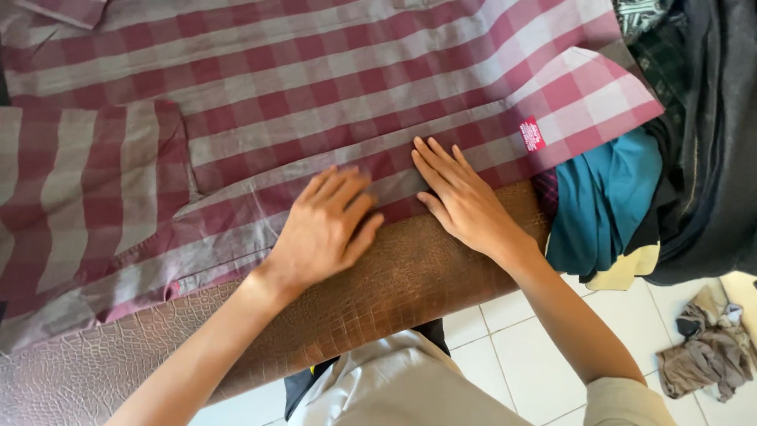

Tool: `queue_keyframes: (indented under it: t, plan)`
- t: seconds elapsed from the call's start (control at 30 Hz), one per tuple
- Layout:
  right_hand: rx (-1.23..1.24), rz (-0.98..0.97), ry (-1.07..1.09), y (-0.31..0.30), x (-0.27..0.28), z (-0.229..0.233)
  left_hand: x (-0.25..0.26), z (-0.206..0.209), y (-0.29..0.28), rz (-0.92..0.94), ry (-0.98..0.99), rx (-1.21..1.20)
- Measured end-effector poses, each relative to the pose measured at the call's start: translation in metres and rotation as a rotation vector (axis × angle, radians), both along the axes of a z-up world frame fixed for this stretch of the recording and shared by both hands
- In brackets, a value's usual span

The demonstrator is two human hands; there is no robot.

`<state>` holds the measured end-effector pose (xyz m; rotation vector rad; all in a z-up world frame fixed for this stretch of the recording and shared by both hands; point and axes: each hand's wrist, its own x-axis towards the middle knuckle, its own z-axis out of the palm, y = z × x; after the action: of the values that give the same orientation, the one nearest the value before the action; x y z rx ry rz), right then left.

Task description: The person is folding a checkered long-sleeved shirt on a table.

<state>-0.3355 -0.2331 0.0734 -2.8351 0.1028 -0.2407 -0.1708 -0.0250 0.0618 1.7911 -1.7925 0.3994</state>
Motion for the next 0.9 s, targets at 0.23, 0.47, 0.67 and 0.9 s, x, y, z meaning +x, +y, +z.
queue_keyframes:
  t: [0.23,0.47,0.67,0.9]
  plan:
    - [-0.428,-0.269,-0.040,-0.050,-0.019,0.020,0.017,-0.009,-0.005,0.064,0.125,0.304]
    - [-0.450,-0.460,0.093,-0.113,-0.053,0.049,0.015,-0.005,-0.002,0.067,0.062,0.293]
    - [-0.499,-0.502,0.005,-0.136,-0.057,0.047,0.015,-0.006,-0.002,0.062,0.068,0.295]
    - [-0.415,-0.315,-0.181,-0.002,0.000,0.064,0.010,0.012,-0.014,0.022,0.061,0.218]
